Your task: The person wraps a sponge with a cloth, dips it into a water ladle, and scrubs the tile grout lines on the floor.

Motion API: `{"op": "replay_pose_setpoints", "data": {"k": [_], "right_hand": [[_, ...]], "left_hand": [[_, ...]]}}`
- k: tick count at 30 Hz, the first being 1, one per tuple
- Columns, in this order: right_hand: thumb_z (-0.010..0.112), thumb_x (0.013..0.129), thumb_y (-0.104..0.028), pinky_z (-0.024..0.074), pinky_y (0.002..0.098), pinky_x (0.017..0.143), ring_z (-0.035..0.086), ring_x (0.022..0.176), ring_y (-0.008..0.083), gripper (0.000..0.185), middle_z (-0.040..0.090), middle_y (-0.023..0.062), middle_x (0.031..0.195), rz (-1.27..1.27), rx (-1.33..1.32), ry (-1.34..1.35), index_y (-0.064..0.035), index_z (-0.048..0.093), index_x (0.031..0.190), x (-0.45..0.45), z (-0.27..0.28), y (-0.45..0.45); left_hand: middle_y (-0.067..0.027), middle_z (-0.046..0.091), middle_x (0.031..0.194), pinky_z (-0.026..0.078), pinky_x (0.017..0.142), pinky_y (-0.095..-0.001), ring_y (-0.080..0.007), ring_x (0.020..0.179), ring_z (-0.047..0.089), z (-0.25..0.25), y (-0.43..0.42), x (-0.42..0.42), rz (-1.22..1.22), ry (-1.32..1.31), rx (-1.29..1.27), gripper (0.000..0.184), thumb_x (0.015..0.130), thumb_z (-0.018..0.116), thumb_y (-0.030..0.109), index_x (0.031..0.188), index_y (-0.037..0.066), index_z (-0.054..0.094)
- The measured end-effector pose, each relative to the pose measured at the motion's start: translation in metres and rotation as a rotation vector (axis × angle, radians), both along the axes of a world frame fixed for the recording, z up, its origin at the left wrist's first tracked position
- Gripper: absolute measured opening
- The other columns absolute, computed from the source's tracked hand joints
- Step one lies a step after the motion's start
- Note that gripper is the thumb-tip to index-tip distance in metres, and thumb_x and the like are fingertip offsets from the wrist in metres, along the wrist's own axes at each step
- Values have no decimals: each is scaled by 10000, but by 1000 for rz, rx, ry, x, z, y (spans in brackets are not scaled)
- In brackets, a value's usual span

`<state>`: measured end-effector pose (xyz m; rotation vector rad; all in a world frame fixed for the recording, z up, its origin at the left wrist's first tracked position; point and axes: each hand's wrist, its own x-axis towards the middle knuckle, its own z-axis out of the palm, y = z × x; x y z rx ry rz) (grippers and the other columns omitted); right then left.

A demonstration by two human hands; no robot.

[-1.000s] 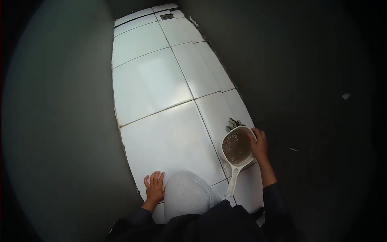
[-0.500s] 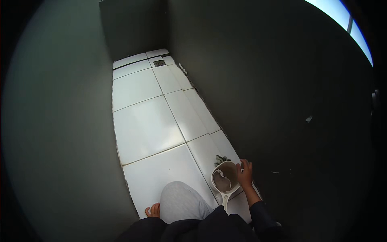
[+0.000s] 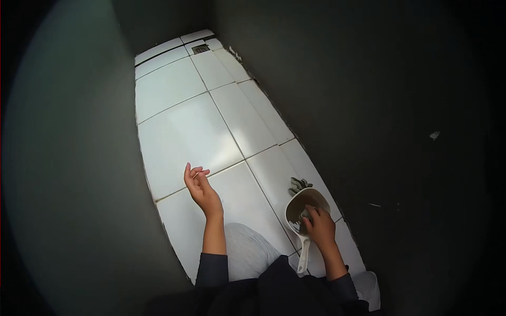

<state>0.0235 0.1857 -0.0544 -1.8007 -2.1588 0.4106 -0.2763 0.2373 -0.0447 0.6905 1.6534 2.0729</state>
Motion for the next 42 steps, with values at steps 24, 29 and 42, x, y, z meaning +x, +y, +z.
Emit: {"op": "replay_pose_setpoints", "data": {"k": [24, 29, 42], "right_hand": [[732, 791, -193, 474, 329, 844, 606, 940, 188, 391, 641, 89, 1041, 182, -495, 359, -62, 575, 1124, -116, -56, 242], [728, 779, -160, 482, 365, 804, 622, 925, 281, 358, 637, 147, 1008, 274, -376, 138, -58, 547, 1070, -137, -61, 234], [674, 829, -184, 501, 384, 799, 637, 905, 303, 349, 625, 135, 985, 269, -138, -29, -109, 589, 1160, -127, -71, 249]], "left_hand": [[-139, 687, 996, 530, 792, -392, -290, 938, 661, -43, 84, 59, -1421, 673, -1242, 298, 883, 469, 230, 941, 56, 704], [-149, 694, 962, 541, 749, -396, -297, 895, 678, -56, 80, 85, -1464, 723, -1099, 263, 859, 515, 200, 935, 45, 712], [-139, 698, 945, 538, 719, -392, -294, 871, 676, -56, 80, 69, -1424, 724, -1196, 269, 856, 485, 179, 909, 62, 721]]}}
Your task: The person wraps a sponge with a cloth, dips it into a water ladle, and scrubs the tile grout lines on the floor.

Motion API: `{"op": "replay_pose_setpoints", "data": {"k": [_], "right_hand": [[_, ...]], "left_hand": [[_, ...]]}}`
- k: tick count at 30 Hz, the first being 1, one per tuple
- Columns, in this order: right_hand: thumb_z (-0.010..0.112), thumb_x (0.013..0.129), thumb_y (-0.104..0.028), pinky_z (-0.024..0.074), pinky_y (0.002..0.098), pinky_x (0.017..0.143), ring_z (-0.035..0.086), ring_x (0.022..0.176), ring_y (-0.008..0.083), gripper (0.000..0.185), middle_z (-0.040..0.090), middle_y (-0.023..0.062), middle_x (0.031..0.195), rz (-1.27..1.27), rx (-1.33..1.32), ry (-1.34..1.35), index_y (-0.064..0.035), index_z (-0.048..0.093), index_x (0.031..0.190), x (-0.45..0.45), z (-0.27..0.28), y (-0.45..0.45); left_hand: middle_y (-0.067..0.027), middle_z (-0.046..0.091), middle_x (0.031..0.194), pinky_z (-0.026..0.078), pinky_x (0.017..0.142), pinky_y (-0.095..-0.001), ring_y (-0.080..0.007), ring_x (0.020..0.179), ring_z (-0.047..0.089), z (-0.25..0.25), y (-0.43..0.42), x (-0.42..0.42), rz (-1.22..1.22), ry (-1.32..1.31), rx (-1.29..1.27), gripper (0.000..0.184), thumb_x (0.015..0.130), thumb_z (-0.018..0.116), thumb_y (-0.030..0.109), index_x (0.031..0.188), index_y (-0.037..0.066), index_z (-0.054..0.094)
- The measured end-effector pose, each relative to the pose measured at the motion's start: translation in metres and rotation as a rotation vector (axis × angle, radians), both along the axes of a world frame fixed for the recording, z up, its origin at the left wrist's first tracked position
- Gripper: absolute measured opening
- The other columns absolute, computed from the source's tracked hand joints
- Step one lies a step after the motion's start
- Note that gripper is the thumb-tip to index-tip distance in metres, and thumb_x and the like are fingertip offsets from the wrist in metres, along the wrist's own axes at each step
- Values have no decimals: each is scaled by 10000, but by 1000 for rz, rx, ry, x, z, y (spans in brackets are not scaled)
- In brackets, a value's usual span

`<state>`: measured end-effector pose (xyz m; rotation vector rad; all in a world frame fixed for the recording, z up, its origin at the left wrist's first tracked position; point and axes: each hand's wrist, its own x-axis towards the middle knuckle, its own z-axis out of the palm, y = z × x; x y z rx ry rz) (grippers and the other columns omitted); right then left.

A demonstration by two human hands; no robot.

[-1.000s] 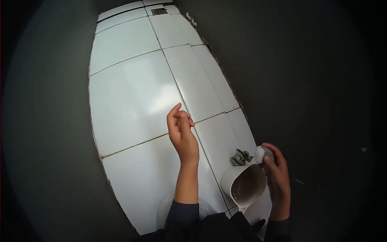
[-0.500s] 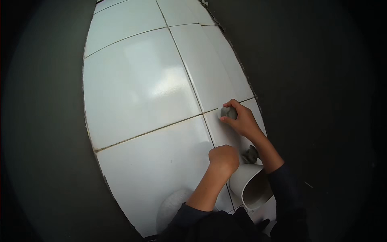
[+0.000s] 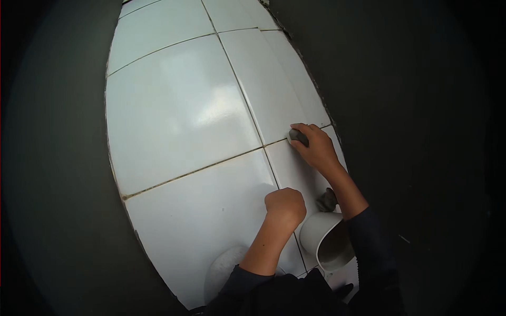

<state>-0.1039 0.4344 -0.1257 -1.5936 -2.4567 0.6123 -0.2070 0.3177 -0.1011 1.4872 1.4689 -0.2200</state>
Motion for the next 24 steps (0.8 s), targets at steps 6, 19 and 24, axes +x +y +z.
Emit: {"op": "replay_pose_setpoints", "data": {"k": [6, 19, 24], "right_hand": [[607, 884, -141, 509, 323, 792, 654, 940, 217, 386, 607, 136, 1042, -310, -720, 648, -87, 498, 1250, 15, 26, 16], [718, 770, -183, 486, 391, 750, 613, 874, 320, 360, 627, 162, 951, 57, -192, 121, -68, 524, 1051, -15, 2, -6], [694, 791, -160, 492, 412, 721, 617, 840, 311, 294, 589, 138, 893, -33, -3, 1, -66, 523, 1012, 0, -8, 3]], "left_hand": [[-150, 694, 951, 533, 744, -396, -305, 866, 670, 5, 0, -3, 2, -22, -13, 284, 860, 468, 187, 893, 49, 714], [-180, 683, 941, 526, 788, -417, -328, 885, 662, 4, 2, -2, -2, -82, 12, 312, 870, 454, 192, 892, -7, 693], [-175, 685, 941, 528, 789, -413, -326, 881, 663, 3, 2, -1, 16, -68, 9, 307, 873, 458, 193, 898, 1, 696]]}}
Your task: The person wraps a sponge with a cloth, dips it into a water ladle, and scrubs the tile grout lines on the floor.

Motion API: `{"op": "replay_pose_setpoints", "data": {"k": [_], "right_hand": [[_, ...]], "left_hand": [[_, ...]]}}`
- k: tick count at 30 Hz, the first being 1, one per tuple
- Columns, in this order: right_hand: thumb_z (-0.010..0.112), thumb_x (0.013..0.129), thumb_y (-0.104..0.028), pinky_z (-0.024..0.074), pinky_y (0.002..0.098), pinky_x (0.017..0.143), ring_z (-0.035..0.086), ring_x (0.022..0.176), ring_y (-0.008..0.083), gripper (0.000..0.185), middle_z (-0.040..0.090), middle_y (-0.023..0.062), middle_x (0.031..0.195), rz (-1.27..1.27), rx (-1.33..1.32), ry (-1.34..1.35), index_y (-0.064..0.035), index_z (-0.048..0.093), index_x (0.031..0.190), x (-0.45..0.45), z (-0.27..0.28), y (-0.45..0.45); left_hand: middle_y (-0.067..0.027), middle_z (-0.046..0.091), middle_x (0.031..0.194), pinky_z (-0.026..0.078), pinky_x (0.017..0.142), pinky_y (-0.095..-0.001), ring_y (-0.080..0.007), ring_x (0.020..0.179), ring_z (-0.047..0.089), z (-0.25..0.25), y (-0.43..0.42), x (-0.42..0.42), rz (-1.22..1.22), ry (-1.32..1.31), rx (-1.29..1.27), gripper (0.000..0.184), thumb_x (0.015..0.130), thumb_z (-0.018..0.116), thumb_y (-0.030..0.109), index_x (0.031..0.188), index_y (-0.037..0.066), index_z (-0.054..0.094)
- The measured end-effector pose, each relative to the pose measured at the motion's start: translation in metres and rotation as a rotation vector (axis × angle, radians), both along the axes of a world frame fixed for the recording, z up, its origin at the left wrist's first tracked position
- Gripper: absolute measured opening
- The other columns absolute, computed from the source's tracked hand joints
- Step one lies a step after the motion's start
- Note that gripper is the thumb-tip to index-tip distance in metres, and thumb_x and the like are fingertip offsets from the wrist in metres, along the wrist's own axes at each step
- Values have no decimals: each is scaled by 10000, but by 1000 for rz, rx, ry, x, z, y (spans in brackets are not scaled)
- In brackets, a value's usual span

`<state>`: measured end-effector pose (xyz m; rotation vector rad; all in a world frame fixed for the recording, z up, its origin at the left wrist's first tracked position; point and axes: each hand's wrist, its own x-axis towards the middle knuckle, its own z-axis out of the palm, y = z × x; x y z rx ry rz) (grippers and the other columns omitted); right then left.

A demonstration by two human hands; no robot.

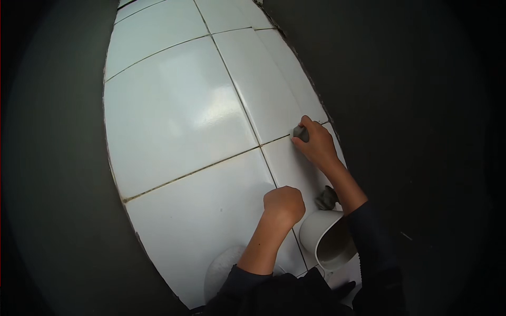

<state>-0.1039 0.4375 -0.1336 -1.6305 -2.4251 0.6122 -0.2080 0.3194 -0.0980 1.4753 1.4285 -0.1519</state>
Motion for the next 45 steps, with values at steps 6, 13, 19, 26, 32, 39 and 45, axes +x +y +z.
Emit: {"op": "replay_pose_setpoints", "data": {"k": [6, 13, 19, 26, 32, 39, 45], "right_hand": [[733, 776, -206, 486, 404, 740, 617, 804, 322, 321, 616, 140, 885, 88, -29, -24, -68, 553, 1003, -33, 8, -21], [735, 777, -192, 492, 399, 700, 622, 795, 295, 297, 610, 128, 863, 10, 31, -44, -78, 550, 979, -19, 4, -14], [713, 775, -140, 510, 434, 665, 622, 778, 344, 287, 580, 152, 850, 20, 28, -38, -89, 546, 1003, -20, 5, -12], [730, 764, -157, 504, 401, 677, 614, 749, 296, 301, 576, 119, 846, 43, 60, -41, -94, 551, 998, -32, 4, -21], [714, 774, -146, 516, 424, 655, 617, 762, 344, 295, 570, 165, 882, -43, 76, -80, -90, 548, 1010, -16, 2, -9], [721, 773, -163, 508, 419, 687, 617, 793, 319, 301, 574, 139, 874, 11, 17, -26, -90, 555, 1013, -33, 2, -22], [722, 766, -155, 522, 432, 713, 622, 826, 344, 319, 574, 158, 898, 41, 41, -68, -98, 560, 1035, -40, 1, -24]], "left_hand": [[-164, 689, 942, 529, 779, -404, -314, 881, 666, -4, -2, 0, -22, 38, 11, 297, 872, 463, 193, 906, 26, 706], [-149, 694, 939, 529, 751, -397, -302, 873, 673, 0, 0, 6, -36, 68, -41, 292, 867, 465, 192, 891, 40, 713], [-142, 697, 947, 531, 752, -391, -296, 883, 674, 2, -2, -2, -30, 91, -40, 293, 866, 468, 194, 902, 45, 717], [-126, 699, 948, 533, 733, -386, -284, 878, 677, -6, -2, 6, -57, 89, -11, 286, 864, 476, 198, 900, 53, 719], [-123, 700, 951, 534, 732, -386, -277, 881, 679, 8, 2, 1, -54, 116, -95, 271, 857, 491, 195, 903, 58, 720], [-127, 699, 958, 534, 737, -383, -281, 889, 678, 0, -2, -1, -38, 134, -34, 286, 868, 473, 202, 910, 64, 720], [-129, 698, 969, 532, 752, -384, -282, 903, 675, 1, 0, 9, -33, 105, -37, 303, 889, 463, 224, 913, 67, 721]]}}
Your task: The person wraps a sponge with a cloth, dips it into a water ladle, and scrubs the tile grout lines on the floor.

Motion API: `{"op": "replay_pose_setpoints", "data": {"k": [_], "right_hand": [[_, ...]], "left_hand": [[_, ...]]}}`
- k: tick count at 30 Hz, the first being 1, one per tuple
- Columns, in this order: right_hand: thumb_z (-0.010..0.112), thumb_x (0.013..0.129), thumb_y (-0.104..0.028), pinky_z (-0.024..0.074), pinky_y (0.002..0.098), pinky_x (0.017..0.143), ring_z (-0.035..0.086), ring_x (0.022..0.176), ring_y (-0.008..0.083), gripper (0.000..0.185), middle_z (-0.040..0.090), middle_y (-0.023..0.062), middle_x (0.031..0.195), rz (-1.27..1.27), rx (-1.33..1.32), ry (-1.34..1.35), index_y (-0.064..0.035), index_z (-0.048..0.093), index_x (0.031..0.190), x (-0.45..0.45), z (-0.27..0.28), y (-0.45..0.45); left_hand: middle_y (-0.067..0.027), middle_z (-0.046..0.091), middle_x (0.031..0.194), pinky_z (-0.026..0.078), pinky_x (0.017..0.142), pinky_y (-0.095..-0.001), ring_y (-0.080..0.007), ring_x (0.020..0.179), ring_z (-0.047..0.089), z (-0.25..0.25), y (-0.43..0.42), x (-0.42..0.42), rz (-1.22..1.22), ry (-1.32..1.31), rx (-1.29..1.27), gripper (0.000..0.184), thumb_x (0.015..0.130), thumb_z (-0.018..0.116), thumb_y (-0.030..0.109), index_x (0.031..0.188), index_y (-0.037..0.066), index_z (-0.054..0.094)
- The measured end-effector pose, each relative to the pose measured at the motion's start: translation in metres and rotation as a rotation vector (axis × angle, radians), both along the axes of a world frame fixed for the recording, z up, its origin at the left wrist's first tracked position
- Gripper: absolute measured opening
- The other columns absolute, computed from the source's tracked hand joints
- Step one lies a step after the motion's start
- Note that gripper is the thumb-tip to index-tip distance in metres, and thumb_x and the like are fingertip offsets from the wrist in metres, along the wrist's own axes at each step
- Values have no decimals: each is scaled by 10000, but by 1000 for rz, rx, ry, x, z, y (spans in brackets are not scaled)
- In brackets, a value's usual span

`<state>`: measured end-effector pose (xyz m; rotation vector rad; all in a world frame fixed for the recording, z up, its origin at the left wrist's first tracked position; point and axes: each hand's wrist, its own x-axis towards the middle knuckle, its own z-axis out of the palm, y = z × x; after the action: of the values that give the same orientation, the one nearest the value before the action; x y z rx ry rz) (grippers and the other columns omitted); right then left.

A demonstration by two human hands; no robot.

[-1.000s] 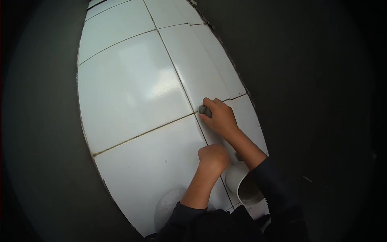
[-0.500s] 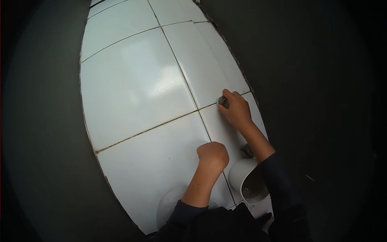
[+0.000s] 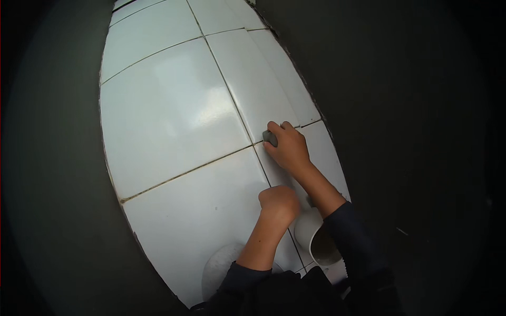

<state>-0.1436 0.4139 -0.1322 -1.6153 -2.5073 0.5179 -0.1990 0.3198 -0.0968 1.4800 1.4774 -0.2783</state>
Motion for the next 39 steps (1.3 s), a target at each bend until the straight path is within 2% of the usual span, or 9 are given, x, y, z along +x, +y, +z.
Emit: {"op": "replay_pose_setpoints", "data": {"k": [2, 5, 9, 13, 19, 25, 32, 35, 39], "right_hand": [[721, 768, -172, 523, 431, 716, 621, 829, 340, 324, 574, 162, 903, 47, -35, 57, -102, 560, 1041, -7, 0, -6], [714, 773, -162, 520, 422, 694, 625, 816, 329, 318, 579, 159, 899, -17, -40, 12, -96, 561, 1044, 12, 3, 10], [719, 770, -158, 507, 397, 693, 623, 784, 301, 284, 577, 131, 871, -104, 47, -20, -90, 572, 1003, 21, -3, 17], [718, 775, -182, 508, 403, 706, 613, 790, 314, 300, 570, 127, 869, 55, -5, 25, -97, 570, 1023, -11, -2, -11], [717, 771, -150, 512, 428, 701, 625, 814, 327, 330, 587, 154, 920, -153, -10, -65, -77, 571, 1058, 39, 6, 32], [706, 763, -180, 499, 413, 723, 612, 820, 325, 298, 578, 134, 895, 29, -40, 9, -90, 579, 1017, -6, 3, -5], [709, 768, -137, 513, 408, 719, 628, 816, 315, 303, 579, 146, 906, -152, 27, -98, -72, 569, 1028, 45, 3, 39], [708, 767, -171, 502, 407, 753, 617, 857, 307, 314, 591, 125, 919, -12, -32, -8, -80, 581, 1039, 12, 1, 8], [709, 768, -174, 500, 404, 759, 614, 865, 311, 321, 591, 133, 924, -46, -89, 19, -80, 579, 1046, 19, 5, 14]], "left_hand": [[-131, 698, 971, 532, 750, -382, -284, 901, 675, -7, -5, -1, -23, -2, 92, 301, 888, 468, 225, 913, 63, 720], [-124, 699, 960, 534, 757, -381, -282, 905, 674, 3, 0, -10, -13, 18, -55, 296, 884, 475, 223, 927, 56, 716], [-123, 699, 952, 533, 756, -381, -283, 896, 676, 4, 2, -3, -26, 11, -45, 299, 886, 474, 222, 927, 51, 715], [-129, 700, 934, 533, 732, -384, -292, 869, 679, -3, 0, 0, -3, -14, 47, 288, 874, 480, 208, 909, 48, 717], [-130, 700, 926, 533, 738, -388, -297, 871, 678, 4, 0, -8, 2, 0, -30, 281, 863, 481, 196, 904, 50, 718], [-139, 700, 929, 532, 736, -389, -297, 860, 678, -5, -2, 3, -8, -31, 69, 277, 856, 479, 189, 883, 55, 719], [-150, 698, 915, 533, 737, -398, -304, 858, 677, 4, 1, 1, -10, -29, 10, 276, 853, 481, 182, 875, 43, 718], [-152, 697, 901, 533, 732, -392, -303, 849, 677, -6, 0, 9, -11, -63, 90, 269, 848, 484, 176, 866, 44, 718], [-157, 694, 892, 533, 731, -394, -307, 849, 676, -4, -3, 4, -5, -56, 99, 269, 846, 484, 175, 860, 39, 716]]}}
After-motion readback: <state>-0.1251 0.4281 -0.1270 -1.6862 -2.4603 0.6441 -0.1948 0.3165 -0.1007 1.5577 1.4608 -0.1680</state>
